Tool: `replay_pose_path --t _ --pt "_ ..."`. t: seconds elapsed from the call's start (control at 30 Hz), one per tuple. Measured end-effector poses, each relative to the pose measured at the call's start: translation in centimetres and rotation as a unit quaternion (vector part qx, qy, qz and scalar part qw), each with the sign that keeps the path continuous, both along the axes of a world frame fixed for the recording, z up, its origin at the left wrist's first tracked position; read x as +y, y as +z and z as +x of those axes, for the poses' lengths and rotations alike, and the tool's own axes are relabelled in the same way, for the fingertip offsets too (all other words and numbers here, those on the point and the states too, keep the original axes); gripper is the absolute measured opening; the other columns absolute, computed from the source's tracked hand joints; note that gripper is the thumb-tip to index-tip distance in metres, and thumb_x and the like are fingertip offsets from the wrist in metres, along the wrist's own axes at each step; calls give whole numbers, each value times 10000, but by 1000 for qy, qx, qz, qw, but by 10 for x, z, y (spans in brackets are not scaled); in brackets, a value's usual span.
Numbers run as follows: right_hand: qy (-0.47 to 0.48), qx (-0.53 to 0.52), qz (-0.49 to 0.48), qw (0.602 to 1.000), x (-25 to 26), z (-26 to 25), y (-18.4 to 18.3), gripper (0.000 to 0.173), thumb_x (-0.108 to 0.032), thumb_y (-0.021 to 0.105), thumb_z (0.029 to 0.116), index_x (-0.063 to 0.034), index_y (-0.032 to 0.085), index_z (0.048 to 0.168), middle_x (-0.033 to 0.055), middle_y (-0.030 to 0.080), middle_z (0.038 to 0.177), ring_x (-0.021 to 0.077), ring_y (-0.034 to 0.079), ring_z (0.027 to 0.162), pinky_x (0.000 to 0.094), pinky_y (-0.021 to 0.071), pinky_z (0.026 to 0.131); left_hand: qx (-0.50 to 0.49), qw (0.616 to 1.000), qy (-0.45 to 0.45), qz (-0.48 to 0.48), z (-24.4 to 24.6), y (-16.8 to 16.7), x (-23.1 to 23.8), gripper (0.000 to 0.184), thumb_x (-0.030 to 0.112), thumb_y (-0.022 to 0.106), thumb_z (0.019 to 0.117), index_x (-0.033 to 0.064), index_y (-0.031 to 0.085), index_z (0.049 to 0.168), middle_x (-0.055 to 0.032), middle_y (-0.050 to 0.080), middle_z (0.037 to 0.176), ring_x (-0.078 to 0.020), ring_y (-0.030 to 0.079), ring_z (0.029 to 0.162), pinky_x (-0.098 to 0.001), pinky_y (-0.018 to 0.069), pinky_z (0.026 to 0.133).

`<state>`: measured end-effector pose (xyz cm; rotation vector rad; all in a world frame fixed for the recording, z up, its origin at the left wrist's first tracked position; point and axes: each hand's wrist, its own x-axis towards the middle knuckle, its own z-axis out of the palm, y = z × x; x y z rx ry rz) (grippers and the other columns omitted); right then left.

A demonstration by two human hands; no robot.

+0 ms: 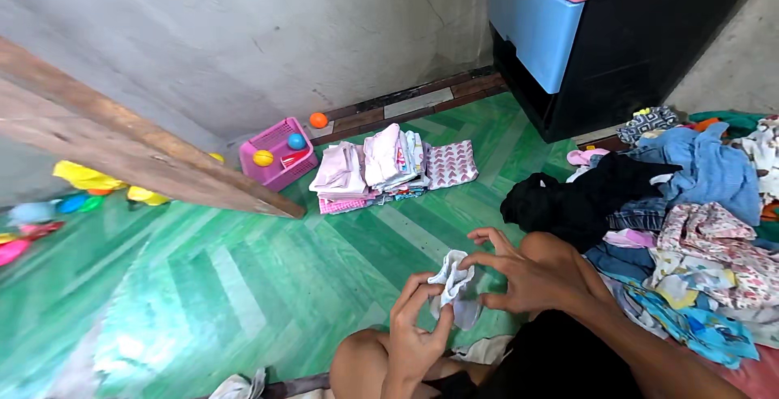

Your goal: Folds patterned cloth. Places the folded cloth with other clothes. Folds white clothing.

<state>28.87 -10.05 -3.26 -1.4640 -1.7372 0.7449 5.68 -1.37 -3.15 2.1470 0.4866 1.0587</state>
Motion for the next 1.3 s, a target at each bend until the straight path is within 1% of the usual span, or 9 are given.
replay_pose_path --t 0.13,0.37,0.5,0.7,0.8,0.93,1.1,1.23,1.3 --pt "24 37 54 998 11 -6 -17 567 -344 844 806 -218 641 1320 217 378 1527 315 409 1404 429 435 1114 -8 999 -36 -16 -9 -1 5 119 189 707 875 106 710 960 -15 681 1096 -58 665 999 -202 584 828" --pt "58 -56 45 996 20 5 -8 261 -318 744 924 -102 753 1070 144 614 1329 348 550 1251 557 469 1009 -30 999 -7 -29 -29 -1 12 85 220 710 890 147 719 933 22 682 1104 -76 660 1025 -218 581 848" --pt "65 -51 39 996 20 17 23 216 -213 682 962 -21 721 1054 150 663 1172 254 636 1096 393 525 959 -48 995 22 -85 -34 -14 13 53 182 727 874 144 708 842 37 689 1056 -62 659 993 -201 571 829" --pt "54 -36 85 994 24 11 40 169 -38 570 951 19 675 1071 176 676 1006 240 663 945 341 542 858 -95 992 39 -78 -29 -24 14 128 189 760 884 182 775 1011 56 686 1134 -68 658 1039 -220 573 888" --pt "61 15 61 996 21 12 31 204 -21 537 966 22 664 1119 178 685 1058 208 665 971 317 537 895 -98 990 33 -94 -33 -23 14 153 181 776 876 180 786 1029 50 685 1122 -68 656 1026 -213 574 880" --pt "89 113 -28 989 15 18 24 420 -44 577 989 -24 548 1408 151 683 1024 148 662 871 296 556 832 -102 978 -24 -178 -42 -25 14 188 135 776 878 180 772 1060 44 699 1094 -64 681 962 -217 595 848" --pt "48 271 -58 960 46 18 44 561 -20 606 956 -6 420 1485 62 677 987 66 659 812 263 578 778 -167 944 -56 -280 -29 14 44 504 170 783 878 146 588 1342 15 736 1086 -102 712 941 -289 606 843" --pt "3 394 -117 912 71 11 22 791 -200 636 1002 -95 157 1622 154 697 1179 186 713 1028 376 576 965 -122 906 14 -406 -21 15 58 1084 531 766 833 54 155 1590 -81 610 1346 -147 687 1087 -350 612 896" --pt "-10 349 -180 920 63 3 -8 917 -156 715 945 -69 105 1623 176 709 1121 199 727 960 396 591 926 -76 882 66 -460 -27 -14 46 926 209 679 894 70 107 1609 -135 677 1215 -199 736 974 -391 640 829"
